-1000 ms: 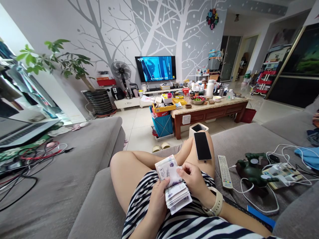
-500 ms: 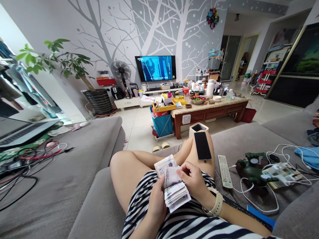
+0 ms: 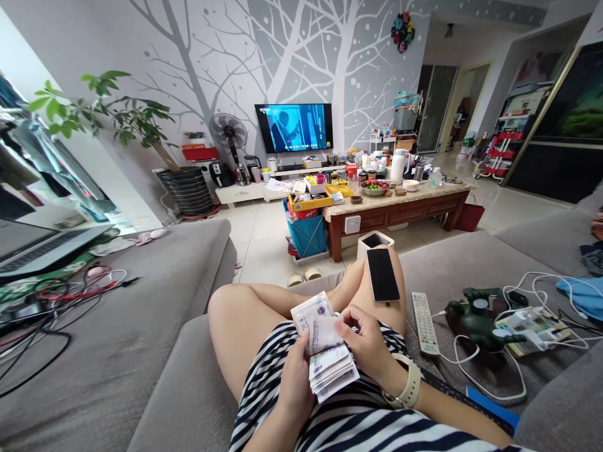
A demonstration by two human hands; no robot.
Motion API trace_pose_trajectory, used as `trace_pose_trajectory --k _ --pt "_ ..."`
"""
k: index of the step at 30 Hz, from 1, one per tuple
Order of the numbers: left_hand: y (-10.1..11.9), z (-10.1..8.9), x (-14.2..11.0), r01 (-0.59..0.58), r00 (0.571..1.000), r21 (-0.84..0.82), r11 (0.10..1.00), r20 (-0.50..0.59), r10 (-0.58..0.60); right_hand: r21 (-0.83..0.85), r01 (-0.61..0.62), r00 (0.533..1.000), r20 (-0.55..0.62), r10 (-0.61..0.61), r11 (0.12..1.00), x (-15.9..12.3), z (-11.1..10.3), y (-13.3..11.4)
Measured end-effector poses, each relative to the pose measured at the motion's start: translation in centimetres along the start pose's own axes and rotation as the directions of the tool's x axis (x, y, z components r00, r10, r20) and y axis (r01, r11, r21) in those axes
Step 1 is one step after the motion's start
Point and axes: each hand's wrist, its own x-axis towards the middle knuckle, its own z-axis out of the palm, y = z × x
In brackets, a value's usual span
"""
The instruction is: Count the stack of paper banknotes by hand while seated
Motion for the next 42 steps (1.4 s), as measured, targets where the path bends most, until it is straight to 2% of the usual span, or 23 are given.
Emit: trace_pose_trajectory --k 6,12,20,23,30,37,42 --pt "0.1 0.3 -0.2 -0.015 0.999 0.037 0.999 -0.028 0.016 0.015 0.015 1.000 -0.006 -0.015 1.000 -0.1 0.0 -0.1" --pt "0.1 -0.1 -0.3 -0.097 0.993 0.134 0.986 -0.052 0.105 0.027 0.040 0.998 0.047 -0.041 0.999 -0.4 -0.2 -0.6" --pt "0.1 -0.5 0.0 -0.177 0.984 0.220 0.959 0.059 0.168 0.077 0.027 0.997 0.071 -0.033 0.997 -0.3 -0.1 -0.4" --pt "0.1 -0.4 0.1 -0.165 0.984 0.229 0.959 0.105 0.144 0.096 0.017 0.997 0.072 -0.024 0.995 -0.2 0.0 -0.3" --pt "0.1 -0.5 0.5 -0.164 0.980 0.243 0.956 0.149 0.130 0.100 0.016 0.997 0.073 -0.024 0.995 -0.1 -0.1 -0.3" --pt "-0.1 -1.0 0.7 -0.219 0.968 0.283 0.934 0.185 0.171 0.104 0.031 0.996 0.079 -0.039 0.994 -0.1 0.0 -0.4" --pt "-0.1 -0.9 0.8 -0.205 0.969 0.256 0.945 0.193 0.157 0.106 0.019 0.996 0.088 -0.028 0.994 -0.2 0.0 -0.4"
